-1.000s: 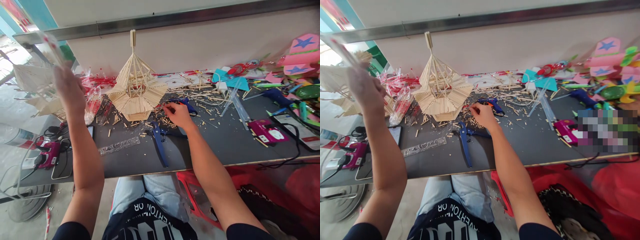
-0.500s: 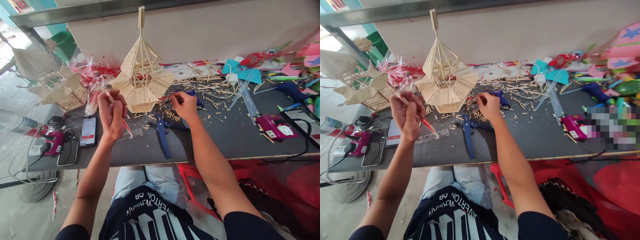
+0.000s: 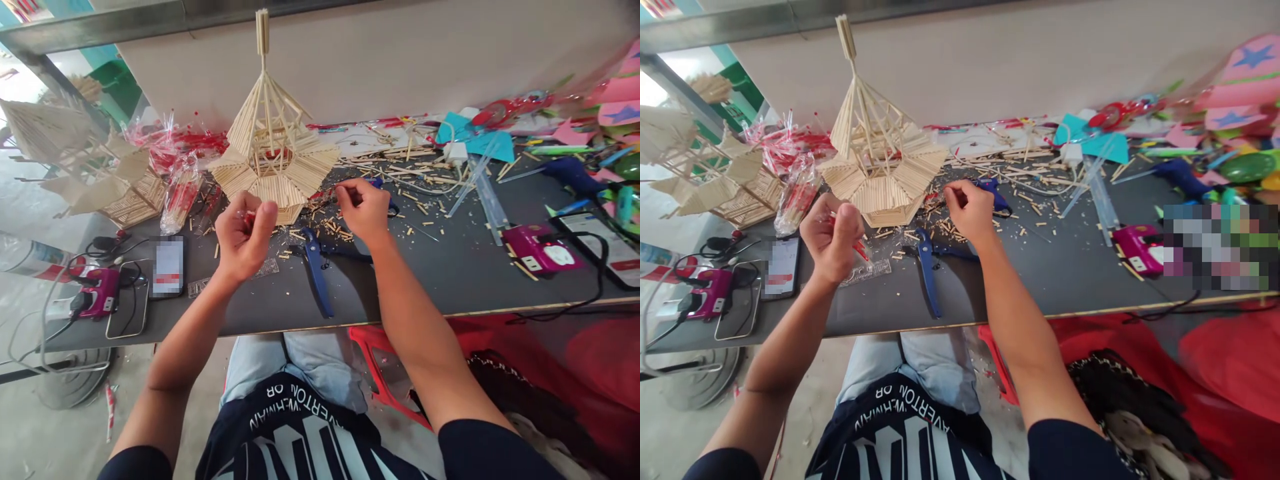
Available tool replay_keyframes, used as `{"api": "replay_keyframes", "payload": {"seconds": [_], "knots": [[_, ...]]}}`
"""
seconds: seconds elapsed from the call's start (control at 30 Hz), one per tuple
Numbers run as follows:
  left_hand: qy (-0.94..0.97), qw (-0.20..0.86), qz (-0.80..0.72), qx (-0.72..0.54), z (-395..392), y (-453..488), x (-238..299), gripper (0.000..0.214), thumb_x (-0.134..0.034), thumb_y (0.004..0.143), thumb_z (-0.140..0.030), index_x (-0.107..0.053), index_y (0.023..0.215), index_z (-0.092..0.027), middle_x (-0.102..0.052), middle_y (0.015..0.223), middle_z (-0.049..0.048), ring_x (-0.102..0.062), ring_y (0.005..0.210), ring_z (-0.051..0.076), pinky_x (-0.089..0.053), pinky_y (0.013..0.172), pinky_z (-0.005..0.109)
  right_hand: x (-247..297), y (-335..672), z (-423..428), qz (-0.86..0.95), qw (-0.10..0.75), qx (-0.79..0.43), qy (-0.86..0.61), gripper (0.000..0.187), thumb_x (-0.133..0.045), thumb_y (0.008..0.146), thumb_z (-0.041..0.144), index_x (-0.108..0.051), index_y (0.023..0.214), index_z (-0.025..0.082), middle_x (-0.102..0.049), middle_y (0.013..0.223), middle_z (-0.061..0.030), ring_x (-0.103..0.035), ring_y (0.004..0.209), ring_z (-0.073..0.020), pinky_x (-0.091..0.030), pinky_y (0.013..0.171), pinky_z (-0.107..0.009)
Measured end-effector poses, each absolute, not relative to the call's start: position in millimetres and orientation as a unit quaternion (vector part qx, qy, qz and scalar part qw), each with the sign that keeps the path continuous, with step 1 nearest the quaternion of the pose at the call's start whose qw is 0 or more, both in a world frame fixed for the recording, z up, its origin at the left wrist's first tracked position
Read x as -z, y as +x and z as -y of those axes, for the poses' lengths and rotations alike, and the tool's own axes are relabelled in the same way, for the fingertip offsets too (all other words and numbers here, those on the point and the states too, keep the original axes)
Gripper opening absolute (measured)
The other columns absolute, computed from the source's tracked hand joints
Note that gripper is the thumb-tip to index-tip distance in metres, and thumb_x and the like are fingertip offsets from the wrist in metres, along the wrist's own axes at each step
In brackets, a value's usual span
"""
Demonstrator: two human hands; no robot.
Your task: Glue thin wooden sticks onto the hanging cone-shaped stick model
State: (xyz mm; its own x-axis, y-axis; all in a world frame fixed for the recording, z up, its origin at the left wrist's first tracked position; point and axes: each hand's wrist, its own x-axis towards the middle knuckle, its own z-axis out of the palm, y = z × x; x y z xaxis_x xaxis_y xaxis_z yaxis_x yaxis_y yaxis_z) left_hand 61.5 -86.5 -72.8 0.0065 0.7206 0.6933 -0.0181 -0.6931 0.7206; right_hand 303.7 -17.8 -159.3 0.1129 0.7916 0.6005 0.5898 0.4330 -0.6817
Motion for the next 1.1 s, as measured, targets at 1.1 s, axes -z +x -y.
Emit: {"api": "replay_keyframes", "payload": {"seconds": [1.1], "knots": [[0.673, 0.374, -0.279, -0.574, 74, 59, 82, 0.050, -0.067, 0.093, -0.028, -0.028, 0.063, -0.021, -0.026, 0.051, -0.0105, -0.021, 0.045, 0.004, -0.023, 0.043, 0.021, 156, 296, 23, 0.664, 0.504, -0.066, -0.548, 0.030, -0.057, 0.094, 0.048, -0.070, 0.090, 0.021, -0.069, 0.064, -0.0017, -0.065, 0.055, -0.0168, -0.050, 0.058, -0.030]]}}
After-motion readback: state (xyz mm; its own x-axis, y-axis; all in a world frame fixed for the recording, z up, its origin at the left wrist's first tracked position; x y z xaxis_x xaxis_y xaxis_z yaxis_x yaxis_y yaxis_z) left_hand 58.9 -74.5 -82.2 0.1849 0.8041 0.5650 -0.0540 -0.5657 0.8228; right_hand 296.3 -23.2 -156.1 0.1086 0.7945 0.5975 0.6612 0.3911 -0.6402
